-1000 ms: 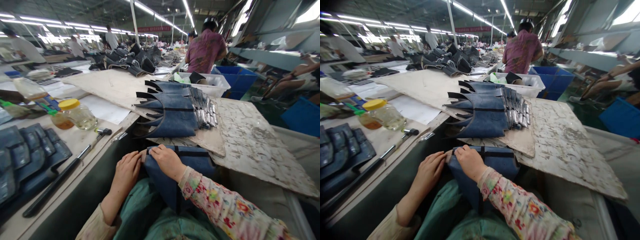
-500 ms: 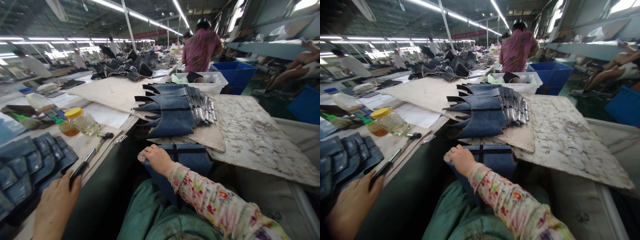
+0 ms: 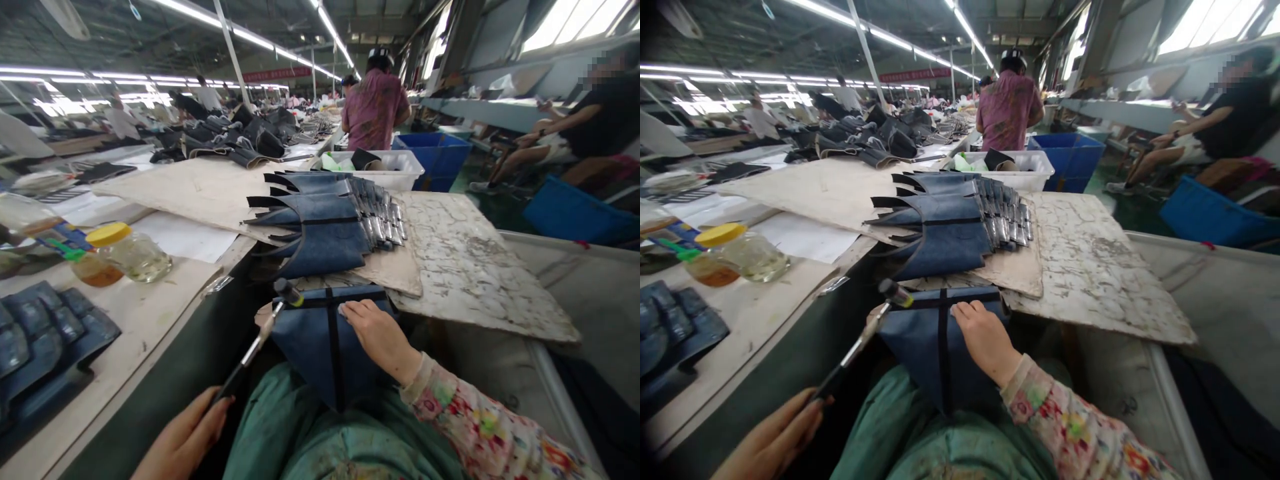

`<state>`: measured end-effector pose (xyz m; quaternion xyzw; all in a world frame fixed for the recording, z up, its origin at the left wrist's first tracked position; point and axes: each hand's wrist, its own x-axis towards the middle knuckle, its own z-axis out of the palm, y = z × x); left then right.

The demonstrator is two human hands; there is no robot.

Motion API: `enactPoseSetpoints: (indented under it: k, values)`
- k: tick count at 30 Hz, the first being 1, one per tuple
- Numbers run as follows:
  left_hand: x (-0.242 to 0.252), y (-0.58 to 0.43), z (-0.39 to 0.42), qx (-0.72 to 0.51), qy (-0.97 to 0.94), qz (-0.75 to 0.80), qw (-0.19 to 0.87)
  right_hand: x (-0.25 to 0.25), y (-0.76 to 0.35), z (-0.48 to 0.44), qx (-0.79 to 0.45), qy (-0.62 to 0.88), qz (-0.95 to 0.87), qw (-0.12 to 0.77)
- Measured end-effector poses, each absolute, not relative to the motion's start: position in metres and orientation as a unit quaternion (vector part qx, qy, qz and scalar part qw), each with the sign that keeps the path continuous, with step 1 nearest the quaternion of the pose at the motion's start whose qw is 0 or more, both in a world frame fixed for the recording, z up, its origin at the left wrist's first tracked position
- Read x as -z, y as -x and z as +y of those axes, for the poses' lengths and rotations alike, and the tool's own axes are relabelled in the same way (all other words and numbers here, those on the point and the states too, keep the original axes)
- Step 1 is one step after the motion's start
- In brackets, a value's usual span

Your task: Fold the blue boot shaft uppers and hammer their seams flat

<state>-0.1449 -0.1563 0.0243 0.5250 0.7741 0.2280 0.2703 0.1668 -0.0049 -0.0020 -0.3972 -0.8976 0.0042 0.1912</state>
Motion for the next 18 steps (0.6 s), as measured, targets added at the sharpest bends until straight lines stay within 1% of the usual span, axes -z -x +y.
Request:
enactPoseSetpoints:
  k: [2, 3, 4, 7, 9, 11, 13, 18]
  values:
    - [-0.023, 0.119, -0.153, -0.234, -0.519, 0.733, 0.373, 0.006, -0.174, -0.013, -0.007, 0.425, -0.882, 0.206]
    - [-0.025, 0.110, -0.150, -0.233, -0.520, 0.716, 0.403, 0.008, -0.177, -0.016, -0.010, 0.434, -0.876, 0.210]
    - [-0.029, 0.102, -0.146, -0.233, -0.526, 0.708, 0.410, 0.010, -0.179, -0.019, -0.014, 0.440, -0.873, 0.211]
    - [-0.037, 0.093, -0.131, -0.216, -0.572, 0.710, 0.351, 0.012, -0.183, -0.025, -0.027, 0.452, -0.865, 0.217]
    - [-0.036, 0.091, -0.122, -0.173, -0.600, 0.718, 0.307, 0.013, -0.184, -0.027, -0.031, 0.460, -0.857, 0.228]
    - [-0.029, 0.092, -0.117, -0.119, -0.619, 0.716, 0.298, 0.014, -0.184, -0.028, -0.035, 0.465, -0.851, 0.240]
    - [-0.025, 0.093, -0.115, -0.097, -0.630, 0.708, 0.305, 0.014, -0.185, -0.029, -0.040, 0.467, -0.848, 0.246]
    - [-0.027, 0.103, -0.117, -0.183, -0.620, 0.714, 0.267, 0.014, -0.186, -0.028, -0.045, 0.465, -0.848, 0.252]
